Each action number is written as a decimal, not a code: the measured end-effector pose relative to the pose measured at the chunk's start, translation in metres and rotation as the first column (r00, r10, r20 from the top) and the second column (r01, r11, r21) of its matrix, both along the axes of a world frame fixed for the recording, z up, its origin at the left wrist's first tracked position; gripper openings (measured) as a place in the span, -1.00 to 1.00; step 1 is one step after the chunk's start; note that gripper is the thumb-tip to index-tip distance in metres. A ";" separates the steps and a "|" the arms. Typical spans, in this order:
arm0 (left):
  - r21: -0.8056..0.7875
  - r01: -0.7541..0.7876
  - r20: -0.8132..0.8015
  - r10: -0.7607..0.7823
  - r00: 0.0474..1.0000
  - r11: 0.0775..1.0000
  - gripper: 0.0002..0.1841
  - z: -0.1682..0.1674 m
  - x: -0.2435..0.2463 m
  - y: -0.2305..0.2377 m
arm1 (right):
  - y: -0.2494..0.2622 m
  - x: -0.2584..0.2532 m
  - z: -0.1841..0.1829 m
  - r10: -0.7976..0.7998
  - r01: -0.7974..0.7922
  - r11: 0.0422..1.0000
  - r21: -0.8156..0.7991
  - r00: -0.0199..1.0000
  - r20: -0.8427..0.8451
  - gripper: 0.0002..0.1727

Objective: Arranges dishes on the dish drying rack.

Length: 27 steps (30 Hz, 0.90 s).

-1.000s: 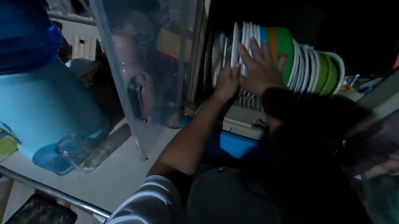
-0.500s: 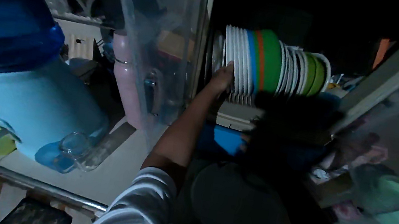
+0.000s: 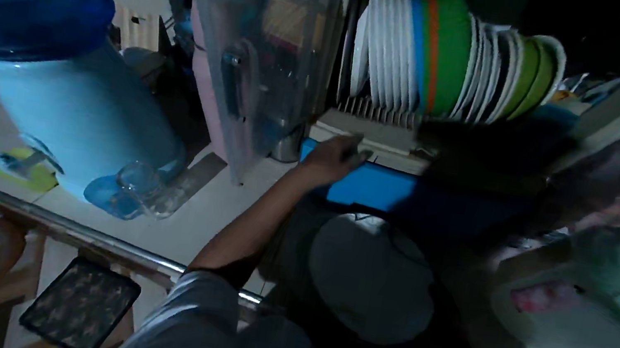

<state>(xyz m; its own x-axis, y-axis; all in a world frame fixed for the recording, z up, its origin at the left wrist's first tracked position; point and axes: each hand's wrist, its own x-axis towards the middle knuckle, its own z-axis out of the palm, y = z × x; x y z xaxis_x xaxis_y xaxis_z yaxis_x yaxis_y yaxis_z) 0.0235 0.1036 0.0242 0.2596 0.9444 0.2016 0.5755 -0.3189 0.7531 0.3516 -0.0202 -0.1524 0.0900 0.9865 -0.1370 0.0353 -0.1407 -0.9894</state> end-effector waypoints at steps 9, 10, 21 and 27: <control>-0.331 -0.088 -0.085 0.064 0.994 0.940 -0.48 -0.100 -0.056 -0.095 | 0.003 -0.067 0.032 -0.074 0.079 0.996 -0.035 0.989 0.124 -0.48; -0.315 -0.131 -0.110 0.101 0.989 0.940 -0.52 -0.100 -0.059 -0.095 | 0.006 -0.079 0.037 -0.069 0.077 0.996 -0.042 0.983 0.168 -0.50; -0.177 -0.344 -0.385 0.257 0.887 0.922 -0.31 -0.102 -0.076 -0.105 | 0.033 -0.122 0.082 0.208 -0.229 0.967 -0.115 0.444 0.871 -0.50; -0.042 0.207 -0.360 -0.208 0.910 0.977 -0.38 -0.090 -0.049 -0.152 | 0.034 -0.111 0.116 0.189 -0.187 0.978 -0.089 0.631 0.752 -0.53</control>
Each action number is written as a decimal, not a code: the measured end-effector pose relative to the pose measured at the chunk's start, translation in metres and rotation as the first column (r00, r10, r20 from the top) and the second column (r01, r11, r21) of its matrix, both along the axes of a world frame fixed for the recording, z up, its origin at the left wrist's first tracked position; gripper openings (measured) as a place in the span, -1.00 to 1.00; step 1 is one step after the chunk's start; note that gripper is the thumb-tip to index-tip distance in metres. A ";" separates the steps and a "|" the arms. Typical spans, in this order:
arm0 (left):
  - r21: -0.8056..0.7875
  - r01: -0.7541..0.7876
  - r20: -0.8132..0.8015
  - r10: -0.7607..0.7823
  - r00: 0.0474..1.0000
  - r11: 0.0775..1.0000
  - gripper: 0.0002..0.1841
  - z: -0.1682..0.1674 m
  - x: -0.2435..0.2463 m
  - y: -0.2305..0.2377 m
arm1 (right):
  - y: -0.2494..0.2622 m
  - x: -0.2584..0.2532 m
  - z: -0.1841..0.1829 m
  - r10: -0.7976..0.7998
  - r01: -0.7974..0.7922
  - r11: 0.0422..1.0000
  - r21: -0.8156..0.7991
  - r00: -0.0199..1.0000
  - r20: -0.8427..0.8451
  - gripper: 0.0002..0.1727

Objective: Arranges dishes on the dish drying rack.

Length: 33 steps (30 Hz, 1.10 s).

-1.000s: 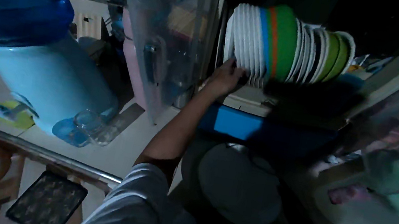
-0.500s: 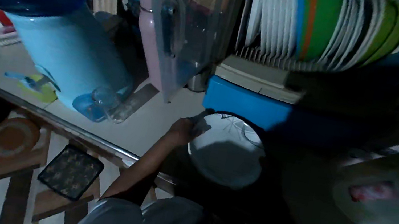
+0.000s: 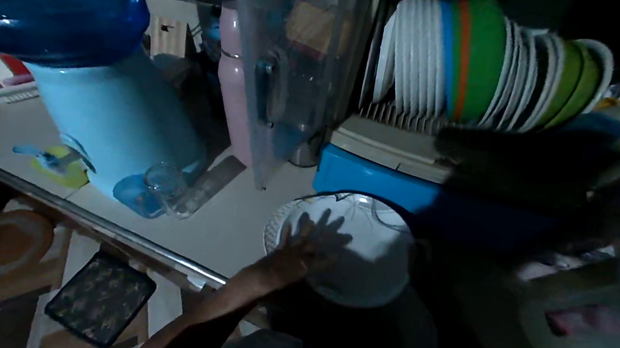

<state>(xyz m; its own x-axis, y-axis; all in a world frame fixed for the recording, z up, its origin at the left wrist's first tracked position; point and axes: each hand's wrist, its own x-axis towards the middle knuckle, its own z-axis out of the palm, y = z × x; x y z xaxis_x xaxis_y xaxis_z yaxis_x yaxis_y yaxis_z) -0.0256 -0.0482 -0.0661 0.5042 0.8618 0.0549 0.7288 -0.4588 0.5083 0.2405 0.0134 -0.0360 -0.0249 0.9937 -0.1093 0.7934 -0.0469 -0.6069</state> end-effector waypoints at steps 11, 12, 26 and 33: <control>0.705 0.058 0.149 -0.227 0.962 0.707 -0.64 -0.015 0.031 0.020 | 0.051 -0.028 0.056 0.199 -0.143 0.921 0.362 0.972 -0.125 -0.66; 0.693 0.027 0.185 -0.214 0.959 0.721 -0.59 -0.009 0.028 0.019 | 0.051 -0.037 0.071 0.206 -0.138 0.923 0.358 0.965 -0.160 -0.68; 0.402 -0.490 0.866 -0.147 0.477 0.774 -0.62 0.092 0.037 0.065 | 0.196 -0.093 0.140 0.041 -0.304 0.673 0.674 0.925 0.377 -0.30; 0.432 -0.534 0.878 -0.203 0.434 0.727 -0.67 0.118 0.048 0.110 | 0.204 -0.090 0.144 0.016 -0.353 0.716 0.602 0.871 0.491 -0.27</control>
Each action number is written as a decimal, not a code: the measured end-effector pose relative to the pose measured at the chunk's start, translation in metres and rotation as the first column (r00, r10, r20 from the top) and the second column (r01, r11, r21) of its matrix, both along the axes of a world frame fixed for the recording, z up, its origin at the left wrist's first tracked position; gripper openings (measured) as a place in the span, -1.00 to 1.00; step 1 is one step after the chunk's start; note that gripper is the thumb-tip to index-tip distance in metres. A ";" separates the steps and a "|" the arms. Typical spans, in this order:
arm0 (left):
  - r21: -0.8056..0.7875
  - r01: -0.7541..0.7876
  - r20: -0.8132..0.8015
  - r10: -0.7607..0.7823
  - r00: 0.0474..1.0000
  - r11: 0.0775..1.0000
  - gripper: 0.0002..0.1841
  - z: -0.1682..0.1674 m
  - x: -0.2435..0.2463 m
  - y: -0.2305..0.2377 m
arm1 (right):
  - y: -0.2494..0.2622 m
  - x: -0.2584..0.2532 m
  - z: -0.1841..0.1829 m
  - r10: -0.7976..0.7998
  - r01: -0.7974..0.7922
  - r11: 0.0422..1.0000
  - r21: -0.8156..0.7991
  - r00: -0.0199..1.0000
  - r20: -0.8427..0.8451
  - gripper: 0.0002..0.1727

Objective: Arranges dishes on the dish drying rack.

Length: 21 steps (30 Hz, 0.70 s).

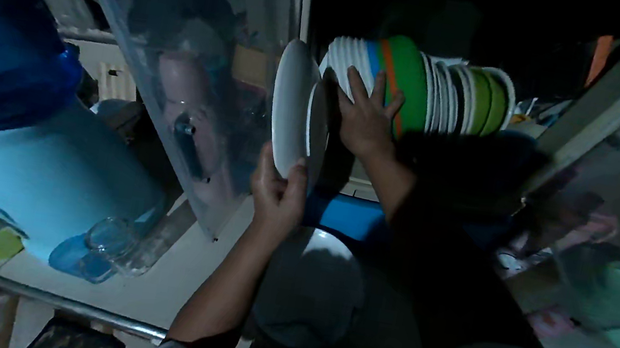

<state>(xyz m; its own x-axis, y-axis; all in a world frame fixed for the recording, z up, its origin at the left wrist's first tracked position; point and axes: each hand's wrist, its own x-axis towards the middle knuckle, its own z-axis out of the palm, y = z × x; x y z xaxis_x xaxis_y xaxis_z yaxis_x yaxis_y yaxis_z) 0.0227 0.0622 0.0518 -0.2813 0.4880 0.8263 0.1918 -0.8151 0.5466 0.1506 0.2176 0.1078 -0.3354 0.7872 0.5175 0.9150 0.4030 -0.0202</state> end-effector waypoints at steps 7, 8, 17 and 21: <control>0.078 0.003 0.081 -0.009 0.997 0.997 -0.60 0.020 0.002 0.029 | 0.014 0.009 0.011 -0.044 0.045 0.998 0.045 0.999 -0.026 -0.31; 0.081 -0.005 0.087 -0.002 0.996 0.997 -0.57 0.023 0.004 0.034 | 0.013 0.013 0.017 -0.037 0.037 0.999 0.013 0.999 -0.017 -0.31; 0.064 0.005 0.122 -0.012 0.992 0.998 -0.49 0.037 0.033 0.102 | 0.005 0.032 0.038 -0.003 0.006 0.996 -0.088 1.000 0.023 -0.28; -0.012 0.009 0.080 -0.008 0.997 1.000 -0.43 0.035 0.042 0.133 | 0.002 0.037 0.039 0.008 -0.003 0.993 -0.119 0.999 0.035 -0.25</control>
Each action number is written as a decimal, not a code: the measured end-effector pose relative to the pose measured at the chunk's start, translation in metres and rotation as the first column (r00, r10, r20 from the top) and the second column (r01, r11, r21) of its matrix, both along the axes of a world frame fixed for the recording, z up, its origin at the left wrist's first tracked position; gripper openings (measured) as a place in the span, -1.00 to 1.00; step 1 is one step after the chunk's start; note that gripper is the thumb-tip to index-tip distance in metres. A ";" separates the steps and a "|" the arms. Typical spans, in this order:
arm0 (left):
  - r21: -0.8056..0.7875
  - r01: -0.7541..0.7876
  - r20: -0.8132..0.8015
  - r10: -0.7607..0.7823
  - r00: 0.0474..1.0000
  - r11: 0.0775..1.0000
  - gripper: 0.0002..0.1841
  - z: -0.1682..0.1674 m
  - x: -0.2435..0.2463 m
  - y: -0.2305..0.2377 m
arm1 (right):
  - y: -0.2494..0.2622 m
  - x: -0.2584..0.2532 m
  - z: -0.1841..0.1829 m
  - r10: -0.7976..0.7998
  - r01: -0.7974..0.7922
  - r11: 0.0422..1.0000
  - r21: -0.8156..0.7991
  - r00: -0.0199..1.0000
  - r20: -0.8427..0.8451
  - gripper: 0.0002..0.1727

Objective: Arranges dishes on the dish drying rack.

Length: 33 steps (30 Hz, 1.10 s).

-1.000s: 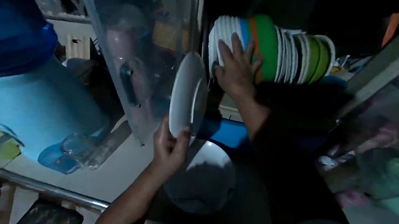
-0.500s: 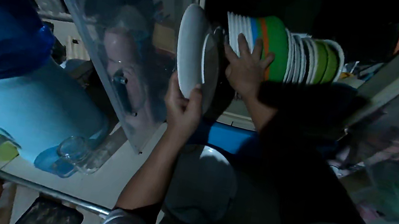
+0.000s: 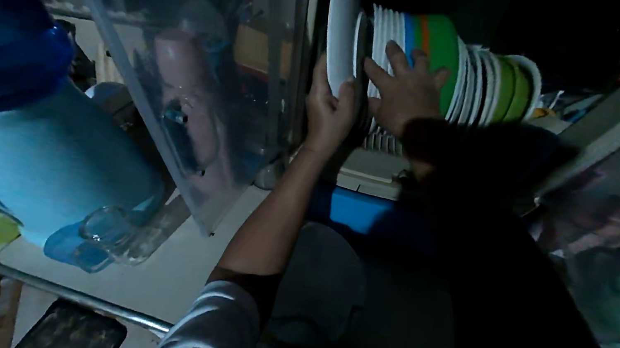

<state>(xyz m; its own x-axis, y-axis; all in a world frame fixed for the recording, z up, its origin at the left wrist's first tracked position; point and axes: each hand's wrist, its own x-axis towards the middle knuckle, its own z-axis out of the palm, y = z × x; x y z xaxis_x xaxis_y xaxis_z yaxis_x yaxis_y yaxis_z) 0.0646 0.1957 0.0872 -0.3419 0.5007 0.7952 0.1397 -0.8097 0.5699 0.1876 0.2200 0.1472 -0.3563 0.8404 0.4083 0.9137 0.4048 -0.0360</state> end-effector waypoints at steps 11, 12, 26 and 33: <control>-0.154 0.001 -0.057 -0.010 0.998 0.988 -0.39 -0.018 0.011 0.058 | 0.003 0.002 -0.006 0.016 -0.016 1.000 -0.006 1.000 0.025 -0.10; -0.163 0.005 -0.061 -0.015 0.998 0.987 -0.39 -0.021 0.012 0.062 | 0.003 0.002 -0.007 0.020 -0.019 1.000 -0.005 0.999 0.035 -0.05; -0.447 -0.373 -0.502 0.117 0.857 0.813 -0.21 0.004 0.008 0.033 | 0.006 -0.006 -0.023 0.026 -0.030 0.994 0.105 0.999 0.042 0.04; -0.534 -0.598 -0.761 -0.032 0.648 0.598 -0.10 0.040 -0.002 0.008 | 0.000 -0.011 -0.025 0.012 -0.017 0.997 0.071 0.997 0.070 0.03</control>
